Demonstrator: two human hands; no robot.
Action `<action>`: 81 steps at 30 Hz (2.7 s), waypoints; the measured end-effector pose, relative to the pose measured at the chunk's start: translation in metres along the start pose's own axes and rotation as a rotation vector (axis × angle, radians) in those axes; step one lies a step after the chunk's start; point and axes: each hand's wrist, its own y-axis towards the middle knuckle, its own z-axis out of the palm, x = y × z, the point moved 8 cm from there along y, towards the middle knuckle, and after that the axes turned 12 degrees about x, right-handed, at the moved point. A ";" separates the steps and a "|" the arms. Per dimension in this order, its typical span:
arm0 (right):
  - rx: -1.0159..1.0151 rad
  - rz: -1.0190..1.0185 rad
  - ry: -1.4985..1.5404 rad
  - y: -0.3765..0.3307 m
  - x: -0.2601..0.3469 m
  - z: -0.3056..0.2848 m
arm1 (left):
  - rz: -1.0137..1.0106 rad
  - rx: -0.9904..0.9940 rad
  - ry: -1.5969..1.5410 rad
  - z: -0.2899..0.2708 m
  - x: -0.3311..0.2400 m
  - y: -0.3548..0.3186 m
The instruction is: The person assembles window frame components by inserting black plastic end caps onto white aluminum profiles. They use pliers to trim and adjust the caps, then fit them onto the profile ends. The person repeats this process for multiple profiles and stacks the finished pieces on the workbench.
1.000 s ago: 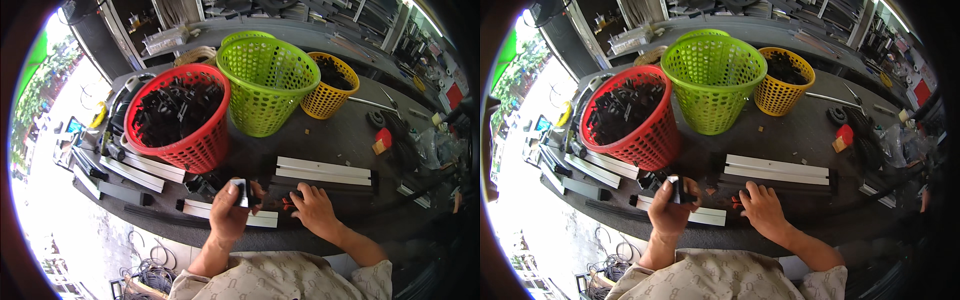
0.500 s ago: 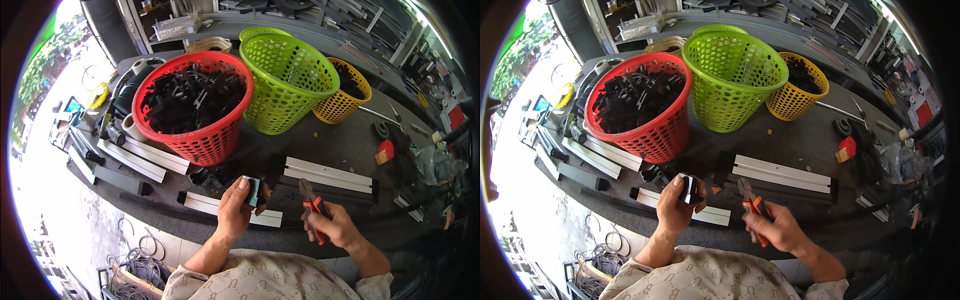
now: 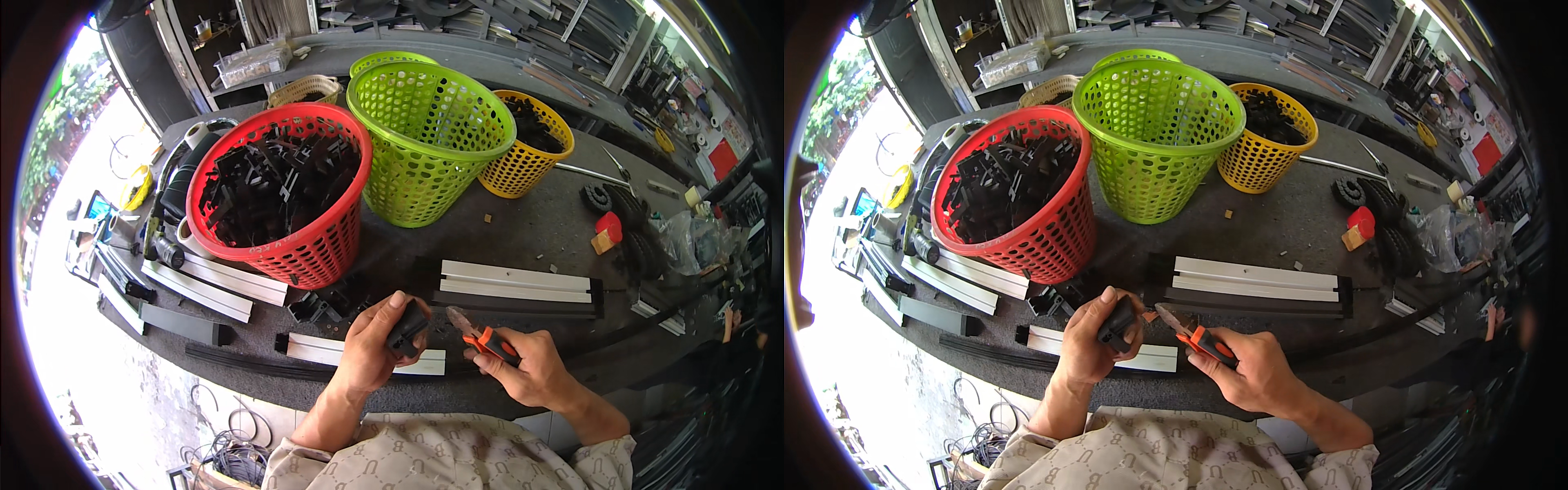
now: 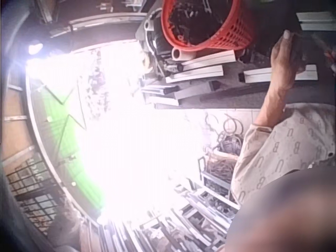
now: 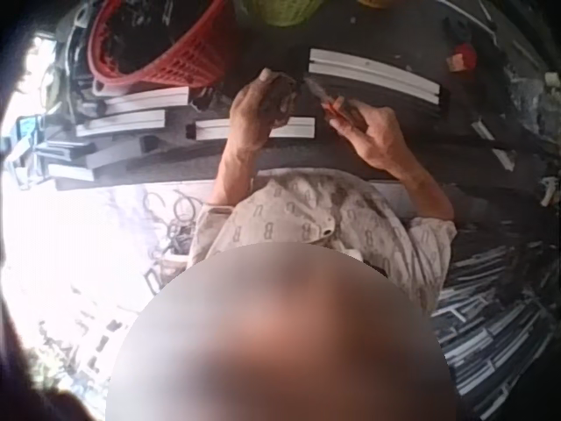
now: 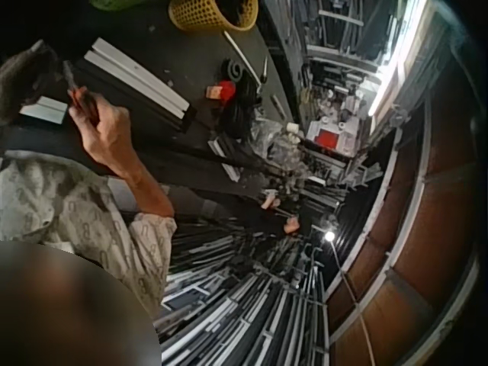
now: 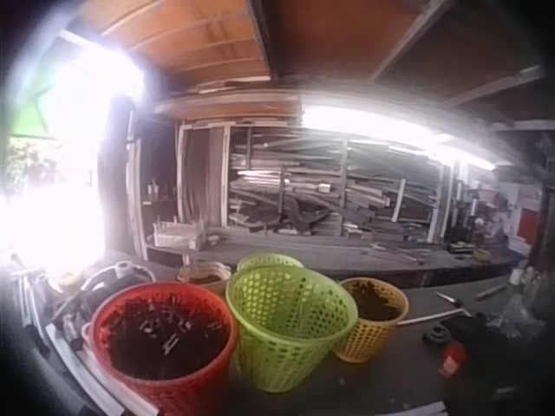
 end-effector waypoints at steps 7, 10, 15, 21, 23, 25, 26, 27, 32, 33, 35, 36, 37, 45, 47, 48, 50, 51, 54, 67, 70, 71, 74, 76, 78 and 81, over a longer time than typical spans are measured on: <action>0.264 0.089 0.380 -0.006 -0.003 0.011 | -0.085 -0.131 0.061 -0.012 -0.010 0.003; 0.431 0.144 0.434 -0.011 -0.005 0.031 | -0.105 -0.088 0.074 -0.010 -0.010 0.011; 0.464 0.142 0.710 -0.013 -0.011 0.045 | -0.122 -0.053 0.023 -0.008 -0.008 0.016; 0.391 0.181 0.959 -0.016 -0.028 0.040 | -0.194 -0.069 -0.035 -0.013 -0.002 0.018; 0.409 0.201 0.787 -0.021 -0.030 0.043 | -0.225 -0.012 -0.025 -0.011 0.000 0.019; 0.527 0.349 0.857 -0.034 -0.032 0.064 | -0.274 0.011 -0.026 -0.012 0.005 0.018; 0.493 0.282 0.780 -0.033 -0.028 0.067 | -0.300 0.014 -0.028 -0.013 0.008 0.017; 0.500 0.301 0.661 -0.035 -0.028 0.074 | -0.321 0.034 -0.030 -0.013 0.011 0.017; 0.493 0.155 0.798 -0.047 -0.011 0.075 | -0.376 0.064 0.045 -0.017 0.023 0.014; 0.533 0.067 0.865 -0.050 -0.003 0.075 | -0.373 0.066 0.061 -0.016 0.025 0.015; 0.594 0.161 1.017 -0.053 -0.009 0.075 | -0.384 0.079 0.110 -0.014 0.028 0.016; 0.602 0.195 1.047 -0.053 -0.013 0.074 | -0.383 0.084 0.114 -0.013 0.028 0.017; 0.569 0.260 1.077 -0.052 -0.019 0.073 | -0.388 0.088 0.124 -0.012 0.028 0.017; 0.582 0.248 0.957 -0.040 -0.024 0.067 | -0.412 0.129 0.268 -0.003 0.023 0.023; 0.558 0.253 0.977 -0.039 -0.026 0.066 | -0.422 0.124 0.326 -0.002 0.021 0.023; 0.567 0.269 1.010 -0.040 -0.027 0.068 | -0.405 0.124 0.343 0.000 0.018 0.023; 0.576 0.275 1.054 -0.041 -0.028 0.070 | -0.388 0.115 0.386 0.000 0.014 0.024; 0.570 0.269 1.072 -0.041 -0.028 0.070 | -0.390 0.107 0.397 0.000 0.013 0.024; 0.553 0.254 1.103 -0.041 -0.028 0.069 | -0.398 0.101 0.423 -0.001 0.010 0.023; 0.517 0.373 1.113 -0.039 -0.023 0.068 | -0.359 0.138 0.562 0.003 0.001 0.028; 0.510 0.413 1.135 -0.040 -0.021 0.069 | -0.429 0.142 0.591 0.001 0.001 0.025; 0.504 0.427 1.142 -0.041 -0.020 0.069 | -0.450 0.140 0.604 0.001 0.001 0.025; 0.474 0.461 1.146 -0.041 -0.020 0.068 | -0.520 0.151 0.601 0.001 0.002 0.026; 0.462 0.439 1.124 -0.040 -0.019 0.066 | -0.552 0.150 0.573 0.002 0.004 0.026; 0.468 0.434 1.113 -0.039 -0.019 0.066 | -0.524 0.156 0.595 0.004 0.001 0.028; 0.503 0.444 1.114 -0.039 -0.020 0.068 | -0.456 0.177 0.650 0.008 -0.004 0.031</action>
